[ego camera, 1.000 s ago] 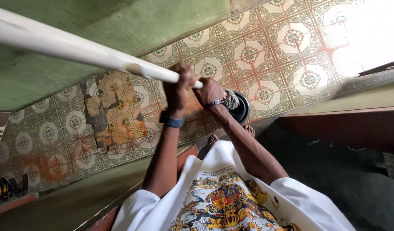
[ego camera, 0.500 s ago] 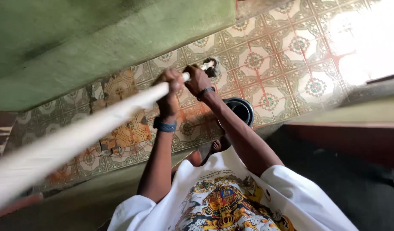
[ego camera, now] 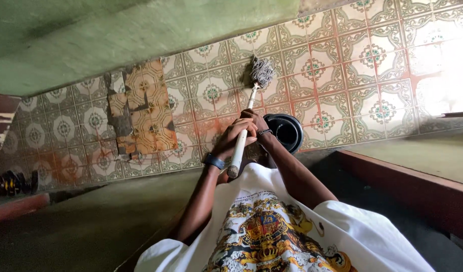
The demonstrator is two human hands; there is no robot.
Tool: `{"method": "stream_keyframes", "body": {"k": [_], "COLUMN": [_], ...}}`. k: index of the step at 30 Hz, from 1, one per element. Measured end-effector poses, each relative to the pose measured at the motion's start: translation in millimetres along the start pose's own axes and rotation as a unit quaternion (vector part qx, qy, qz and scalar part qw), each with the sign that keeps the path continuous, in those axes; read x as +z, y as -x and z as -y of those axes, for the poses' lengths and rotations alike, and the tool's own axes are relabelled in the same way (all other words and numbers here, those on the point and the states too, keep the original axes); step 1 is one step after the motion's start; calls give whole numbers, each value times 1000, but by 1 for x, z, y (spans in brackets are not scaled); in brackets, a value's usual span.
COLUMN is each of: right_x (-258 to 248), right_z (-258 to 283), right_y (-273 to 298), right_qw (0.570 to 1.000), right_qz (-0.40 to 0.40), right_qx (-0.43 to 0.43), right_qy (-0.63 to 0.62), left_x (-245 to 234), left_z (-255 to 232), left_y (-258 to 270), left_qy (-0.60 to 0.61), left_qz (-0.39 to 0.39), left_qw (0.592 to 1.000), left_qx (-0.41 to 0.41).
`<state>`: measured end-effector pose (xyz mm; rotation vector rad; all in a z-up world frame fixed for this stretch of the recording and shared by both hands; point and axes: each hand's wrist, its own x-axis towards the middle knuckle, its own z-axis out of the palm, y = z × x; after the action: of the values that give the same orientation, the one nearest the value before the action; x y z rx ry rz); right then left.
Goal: The person mops a tiled floor, repeatedly dipping the mop into a black bucket and wringing the mop head out by hand.
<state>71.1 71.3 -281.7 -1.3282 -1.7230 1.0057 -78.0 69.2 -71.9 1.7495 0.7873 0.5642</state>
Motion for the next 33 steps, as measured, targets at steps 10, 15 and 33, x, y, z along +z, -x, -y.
{"method": "stream_keyframes", "body": {"k": [10,15,33], "right_x": [16,47,146], "right_z": [-2,-13,14], "right_y": [-24,-40,-119], "right_qw": [994,981,967], "right_qz": [19,87,89], "right_qx": [73,52,182], "right_qy": [77,166,157], "left_x": [-40,-52,-180], "left_z": [83,135,185], "left_y": [8,16,42], "left_qy": [116,194,379], "left_qz": [138,99,98], "left_qw": [980,968,857], "left_qx": [-84,-124,-335]}}
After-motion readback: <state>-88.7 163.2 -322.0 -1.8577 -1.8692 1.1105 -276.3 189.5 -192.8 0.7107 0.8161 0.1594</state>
